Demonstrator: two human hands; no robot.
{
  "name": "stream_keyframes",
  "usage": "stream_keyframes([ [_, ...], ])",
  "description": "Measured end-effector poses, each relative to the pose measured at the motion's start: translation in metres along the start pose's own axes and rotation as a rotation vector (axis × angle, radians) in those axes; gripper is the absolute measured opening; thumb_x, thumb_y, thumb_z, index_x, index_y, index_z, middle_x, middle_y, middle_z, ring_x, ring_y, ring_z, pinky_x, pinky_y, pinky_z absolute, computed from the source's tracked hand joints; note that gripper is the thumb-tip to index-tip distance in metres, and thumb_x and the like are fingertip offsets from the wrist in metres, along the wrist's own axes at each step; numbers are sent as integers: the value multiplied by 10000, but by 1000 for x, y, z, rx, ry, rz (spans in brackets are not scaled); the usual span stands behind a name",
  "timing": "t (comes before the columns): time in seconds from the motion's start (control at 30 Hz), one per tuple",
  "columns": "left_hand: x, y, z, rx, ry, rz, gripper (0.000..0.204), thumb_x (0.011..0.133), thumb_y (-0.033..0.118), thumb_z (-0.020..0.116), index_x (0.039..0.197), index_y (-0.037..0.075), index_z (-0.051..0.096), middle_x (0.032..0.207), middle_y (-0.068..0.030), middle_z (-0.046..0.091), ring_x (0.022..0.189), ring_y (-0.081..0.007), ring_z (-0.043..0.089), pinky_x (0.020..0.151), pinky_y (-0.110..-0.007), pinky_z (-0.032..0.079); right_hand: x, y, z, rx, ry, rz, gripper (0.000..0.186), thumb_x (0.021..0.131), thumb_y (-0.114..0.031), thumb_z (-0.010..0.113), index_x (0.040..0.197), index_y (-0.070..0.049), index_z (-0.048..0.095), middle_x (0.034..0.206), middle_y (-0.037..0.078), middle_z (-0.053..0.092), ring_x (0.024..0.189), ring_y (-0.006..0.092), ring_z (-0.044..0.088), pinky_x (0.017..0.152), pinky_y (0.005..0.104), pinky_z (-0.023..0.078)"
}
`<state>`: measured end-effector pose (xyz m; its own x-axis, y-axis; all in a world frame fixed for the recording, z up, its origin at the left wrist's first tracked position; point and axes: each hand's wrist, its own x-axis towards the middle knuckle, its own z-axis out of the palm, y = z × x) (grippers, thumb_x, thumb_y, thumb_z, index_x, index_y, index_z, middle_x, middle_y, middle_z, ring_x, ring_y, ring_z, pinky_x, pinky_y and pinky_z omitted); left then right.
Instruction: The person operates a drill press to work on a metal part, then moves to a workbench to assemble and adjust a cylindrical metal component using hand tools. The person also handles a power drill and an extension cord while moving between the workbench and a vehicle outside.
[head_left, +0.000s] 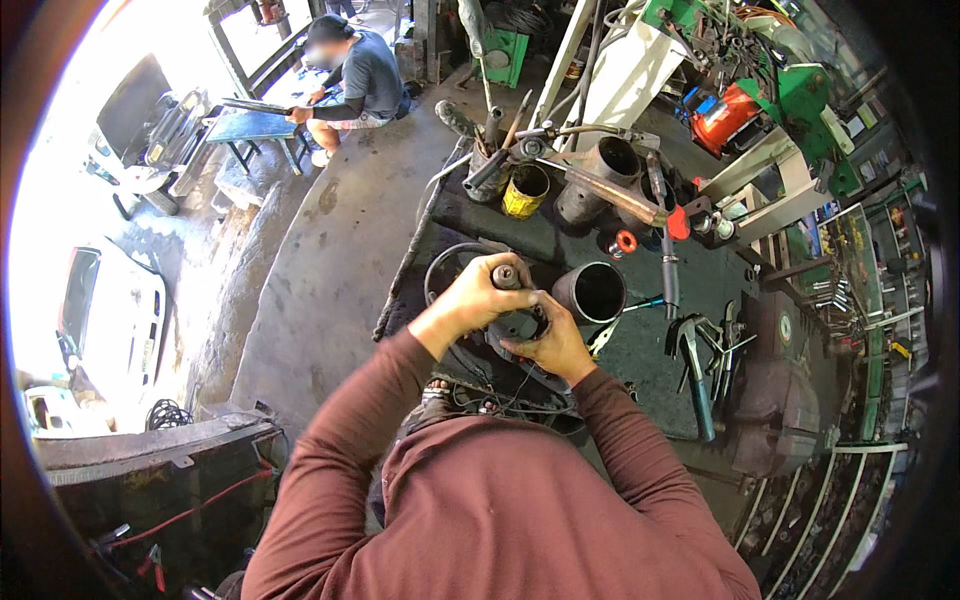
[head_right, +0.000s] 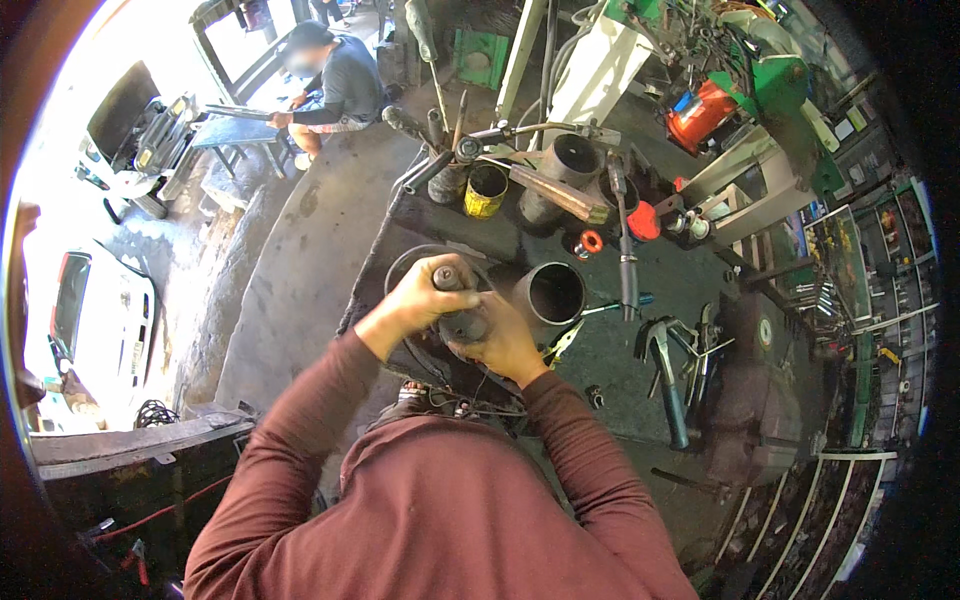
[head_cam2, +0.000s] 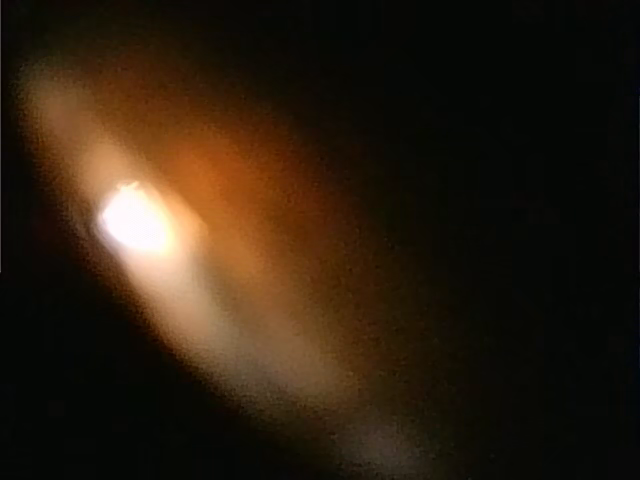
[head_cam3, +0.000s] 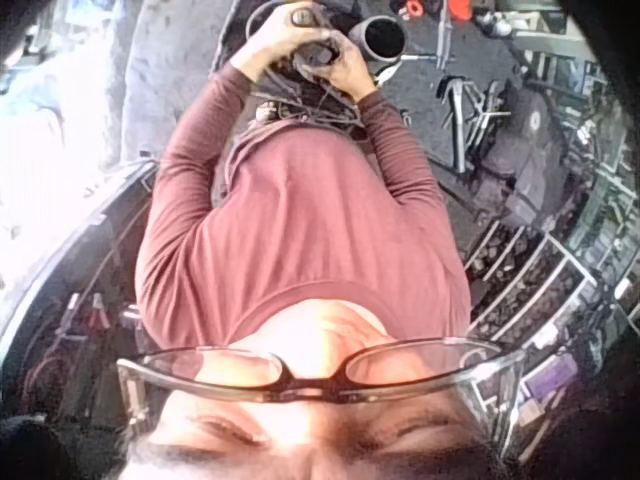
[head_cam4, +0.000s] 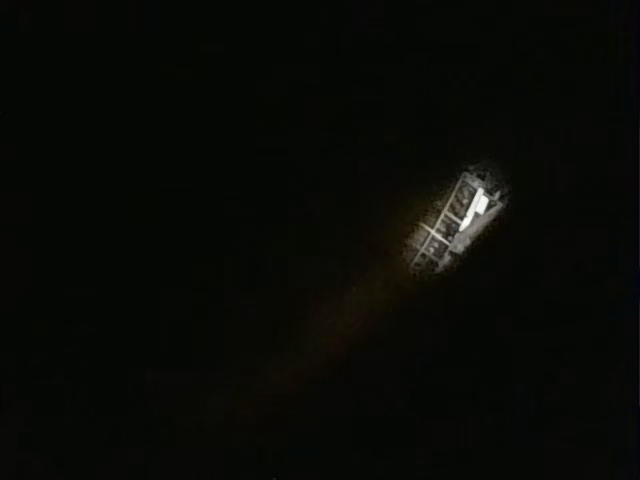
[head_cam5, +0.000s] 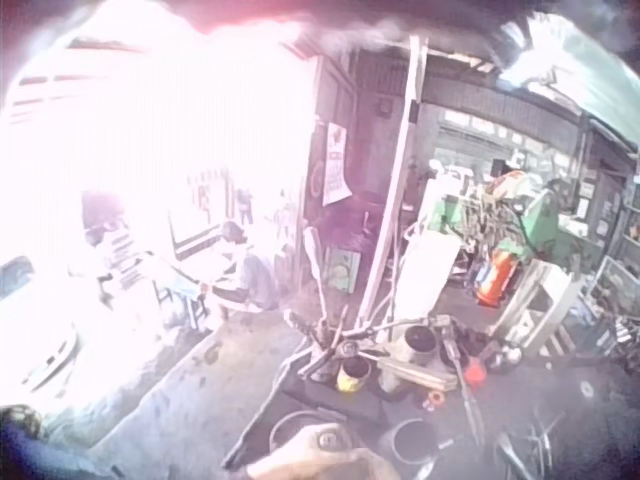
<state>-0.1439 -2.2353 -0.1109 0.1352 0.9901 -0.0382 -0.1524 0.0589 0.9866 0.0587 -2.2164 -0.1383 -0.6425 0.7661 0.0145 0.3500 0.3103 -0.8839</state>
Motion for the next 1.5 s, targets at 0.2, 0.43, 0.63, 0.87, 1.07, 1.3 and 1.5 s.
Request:
stream_keyframes([
  [0.2, -21, -17, 17, 176, 332, 212, 702, 731, 167, 832, 1349, 5, 541, 1285, -133, 594, 1201, -212, 564, 1072, -372, 465, -4, -11, 3, -12, 72, -78, 664, 689, -248, 941, 1237, -37, 630, 1207, 169, 674, 1127, 350, 661, 967, 424, 521],
  [0.43, -8, 10, -13, 128, -170, 42, 539, 756, 182, 867, 1231, 6, 685, 917, -19, 676, 896, -116, 628, 867, -301, 532, -5, -7, 4, -20, 5, -50, 669, 687, -252, 945, 1235, -34, 629, 1198, 156, 670, 1129, 353, 656, 977, 429, 518],
  [0.63, -36, -11, 50, 169, 521, 262, 712, 718, 143, 831, 1366, 30, 558, 1132, -92, 645, 1066, -197, 617, 998, -369, 506, -1, 0, 2, -103, 23, -113, 743, 672, -235, 940, 1302, -13, 615, 1224, 163, 660, 1169, 353, 641, 1019, 418, 507],
  [0.87, -8, 11, -22, 68, -304, 40, 364, 783, 159, 851, 1095, 11, 735, 931, -17, 718, 911, -95, 642, 854, -288, 529, -6, -1, 6, -13, -4, -65, 673, 684, -240, 934, 1240, -31, 617, 1178, 163, 660, 1130, 374, 640, 962, 440, 510],
  [1.07, -37, -19, 33, 73, 518, 245, 689, 717, 157, 838, 1326, -8, 564, 1262, -144, 610, 1189, -216, 584, 1044, -379, 482, -3, -2, 4, -50, 33, -100, 717, 690, -236, 932, 1301, -30, 620, 1224, 159, 654, 1160, 356, 636, 1006, 427, 508],
  [1.3, -7, 11, -20, 194, -268, 112, 490, 768, 172, 831, 1208, 3, 699, 1038, -64, 723, 1001, -159, 653, 942, -350, 525, -6, -10, 3, 40, -20, -44, 710, 682, -236, 931, 1297, -45, 632, 1230, 149, 657, 1174, 359, 622, 1030, 450, 482],
  [1.5, -33, 7, -6, 221, -26, 233, 618, 835, 269, 813, 1337, -22, 600, 1262, -132, 673, 1190, -206, 618, 1055, -374, 486, -8, -11, 3, 35, -4, -57, 723, 691, -229, 927, 1331, -55, 638, 1254, 148, 657, 1193, 339, 619, 1044, 438, 482],
])
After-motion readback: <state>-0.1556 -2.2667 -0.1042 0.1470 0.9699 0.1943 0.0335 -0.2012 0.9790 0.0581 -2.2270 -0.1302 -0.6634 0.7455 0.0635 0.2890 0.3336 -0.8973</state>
